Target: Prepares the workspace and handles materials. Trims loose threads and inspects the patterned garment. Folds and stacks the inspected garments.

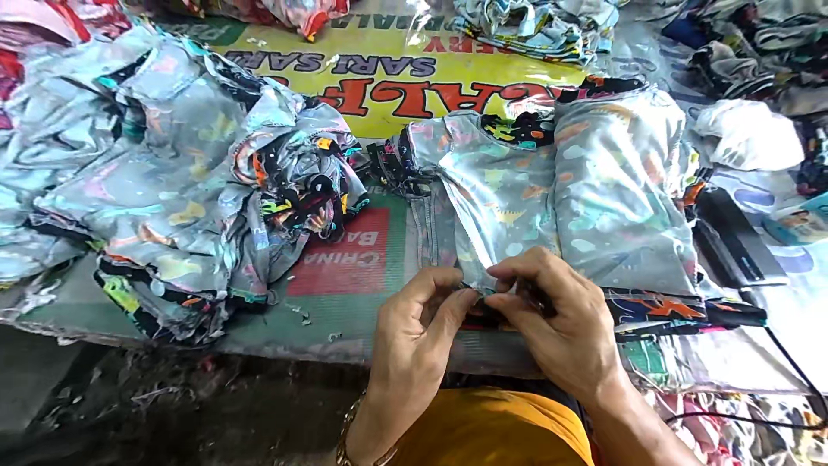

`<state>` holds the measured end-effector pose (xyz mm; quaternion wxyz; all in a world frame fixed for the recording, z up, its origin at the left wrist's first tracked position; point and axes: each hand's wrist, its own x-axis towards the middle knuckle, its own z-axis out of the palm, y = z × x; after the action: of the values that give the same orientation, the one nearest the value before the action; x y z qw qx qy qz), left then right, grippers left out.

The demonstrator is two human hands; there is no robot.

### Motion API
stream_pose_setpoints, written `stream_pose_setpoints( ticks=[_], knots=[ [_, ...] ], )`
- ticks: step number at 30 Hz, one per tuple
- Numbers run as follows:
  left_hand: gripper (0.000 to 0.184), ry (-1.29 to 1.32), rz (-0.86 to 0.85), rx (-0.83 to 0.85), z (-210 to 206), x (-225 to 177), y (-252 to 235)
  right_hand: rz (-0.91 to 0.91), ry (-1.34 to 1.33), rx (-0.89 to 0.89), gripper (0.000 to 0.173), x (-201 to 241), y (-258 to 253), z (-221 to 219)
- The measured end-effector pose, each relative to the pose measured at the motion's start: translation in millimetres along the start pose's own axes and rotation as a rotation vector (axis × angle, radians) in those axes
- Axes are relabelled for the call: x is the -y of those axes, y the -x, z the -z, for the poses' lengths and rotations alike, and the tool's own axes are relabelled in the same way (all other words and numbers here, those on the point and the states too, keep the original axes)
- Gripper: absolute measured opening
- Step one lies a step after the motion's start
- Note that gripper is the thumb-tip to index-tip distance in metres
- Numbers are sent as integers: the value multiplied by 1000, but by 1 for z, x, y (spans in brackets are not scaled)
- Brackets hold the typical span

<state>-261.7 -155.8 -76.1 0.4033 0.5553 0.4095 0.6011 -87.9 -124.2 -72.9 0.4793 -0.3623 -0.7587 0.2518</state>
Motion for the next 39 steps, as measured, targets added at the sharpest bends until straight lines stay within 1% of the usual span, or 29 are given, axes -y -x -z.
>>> stream_pose_setpoints(
  ticks=[2,4,7,10,12,15,18,21,23,24,27,28,33,39],
  knots=[
    [11,6,-4,19,-1,0,2,45,46,4,16,-1,0,-3],
    [11,-52,-24,31,-3,-1,3,97,72,-12,11,-2,1,-2],
    [13,-297,-141,35,-4,-1,9,147,134,-12,9,0,1,1],
    [14,-547,-279,12,-6,-2,11,198,314,-9,14,5,5,1],
    [14,-607,-320,3,-6,-1,12,219,322,3,17,10,8,-1],
    [15,-557,-339,2,-6,3,13,191,177,38,15,12,9,-3],
    [13,-475,-390,-33,-7,9,13,135,14,74,12,11,7,-1],
    [14,-430,-436,-44,-8,11,13,124,-17,90,10,14,7,2],
    [12,-368,-401,-45,-9,11,12,139,15,97,11,15,8,5],
    [11,-318,-361,-50,-9,11,11,135,43,103,14,15,9,7],
    [12,-184,-243,-73,-5,7,7,95,162,110,38,15,11,18],
    [12,-150,-218,-79,-4,6,6,86,185,113,40,14,11,22],
    [11,-63,-173,-78,-6,2,4,101,233,87,30,8,7,23],
    [11,-154,-243,-43,-6,2,6,144,151,48,21,5,3,15]
  ],
)
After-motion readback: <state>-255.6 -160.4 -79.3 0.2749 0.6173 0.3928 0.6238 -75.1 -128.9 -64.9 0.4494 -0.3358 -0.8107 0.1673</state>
